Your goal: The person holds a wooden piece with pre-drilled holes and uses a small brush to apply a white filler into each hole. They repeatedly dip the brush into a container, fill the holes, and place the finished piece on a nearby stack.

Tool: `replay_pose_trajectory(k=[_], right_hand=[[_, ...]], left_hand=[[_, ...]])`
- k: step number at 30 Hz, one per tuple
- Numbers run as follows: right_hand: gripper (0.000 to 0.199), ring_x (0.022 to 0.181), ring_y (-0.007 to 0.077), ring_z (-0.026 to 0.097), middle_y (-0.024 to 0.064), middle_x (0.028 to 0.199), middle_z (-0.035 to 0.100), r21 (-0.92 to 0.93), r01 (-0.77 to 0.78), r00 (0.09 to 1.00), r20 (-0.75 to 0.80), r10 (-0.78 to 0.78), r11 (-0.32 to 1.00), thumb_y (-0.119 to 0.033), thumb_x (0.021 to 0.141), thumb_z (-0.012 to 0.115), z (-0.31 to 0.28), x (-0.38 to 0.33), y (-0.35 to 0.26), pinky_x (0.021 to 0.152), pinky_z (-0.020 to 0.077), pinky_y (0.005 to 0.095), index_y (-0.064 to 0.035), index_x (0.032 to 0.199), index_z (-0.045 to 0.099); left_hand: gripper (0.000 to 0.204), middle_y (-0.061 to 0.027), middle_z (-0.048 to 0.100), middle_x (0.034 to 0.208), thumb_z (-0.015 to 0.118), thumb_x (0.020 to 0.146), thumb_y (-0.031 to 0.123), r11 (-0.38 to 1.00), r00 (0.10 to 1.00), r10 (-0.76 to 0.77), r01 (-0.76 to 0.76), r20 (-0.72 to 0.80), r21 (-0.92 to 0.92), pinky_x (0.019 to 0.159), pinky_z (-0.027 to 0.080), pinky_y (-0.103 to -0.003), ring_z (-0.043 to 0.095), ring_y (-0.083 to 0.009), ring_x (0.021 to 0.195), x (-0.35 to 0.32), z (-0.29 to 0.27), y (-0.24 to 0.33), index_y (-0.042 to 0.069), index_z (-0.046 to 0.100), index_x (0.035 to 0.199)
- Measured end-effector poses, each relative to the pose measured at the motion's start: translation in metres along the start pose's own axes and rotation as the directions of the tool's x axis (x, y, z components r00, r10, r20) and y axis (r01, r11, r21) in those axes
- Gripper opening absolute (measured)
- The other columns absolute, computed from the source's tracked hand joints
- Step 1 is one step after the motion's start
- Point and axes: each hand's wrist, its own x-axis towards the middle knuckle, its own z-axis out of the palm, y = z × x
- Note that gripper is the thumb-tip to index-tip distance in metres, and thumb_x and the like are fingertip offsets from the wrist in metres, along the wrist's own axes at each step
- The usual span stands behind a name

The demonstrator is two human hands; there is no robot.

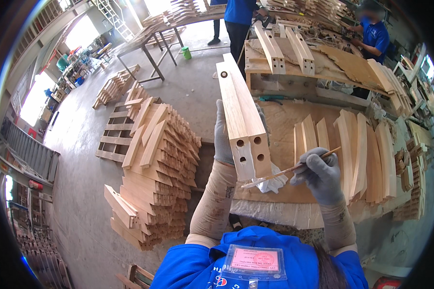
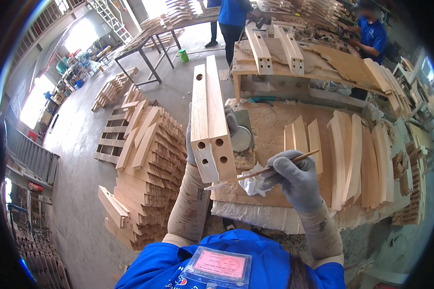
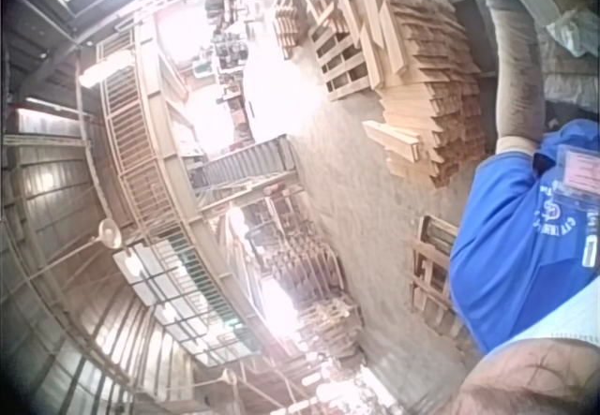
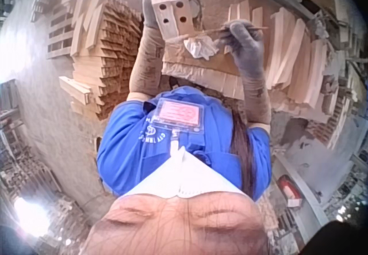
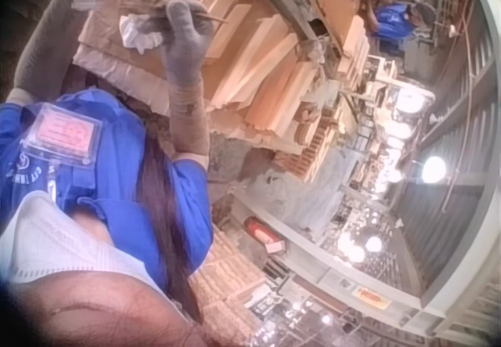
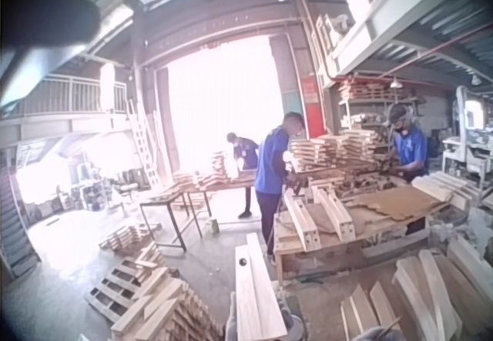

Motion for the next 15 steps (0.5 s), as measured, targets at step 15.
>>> replay_pose_trajectory(k=[15], right_hand=[[0.018,0.068,0.0224,0.069,0.0166,0.08,0.067,-0.022,0.083,0.994,-0.07,-0.085,0.996,-0.012,0.094,0.052,0.018,0.017,0.0,0.061,0.0592,0.0308,0.0042,0.095,0.061]], left_hand=[[0.06,-0.02,0.051,0.108,0.049,0.093,0.049,1.0,1.0,0.011,-0.01,0.015,-0.003,0.089,0.048,-0.039,0.052,-0.0303,0.098,-0.003,-0.004,0.001,-0.003,0.047,0.122]])
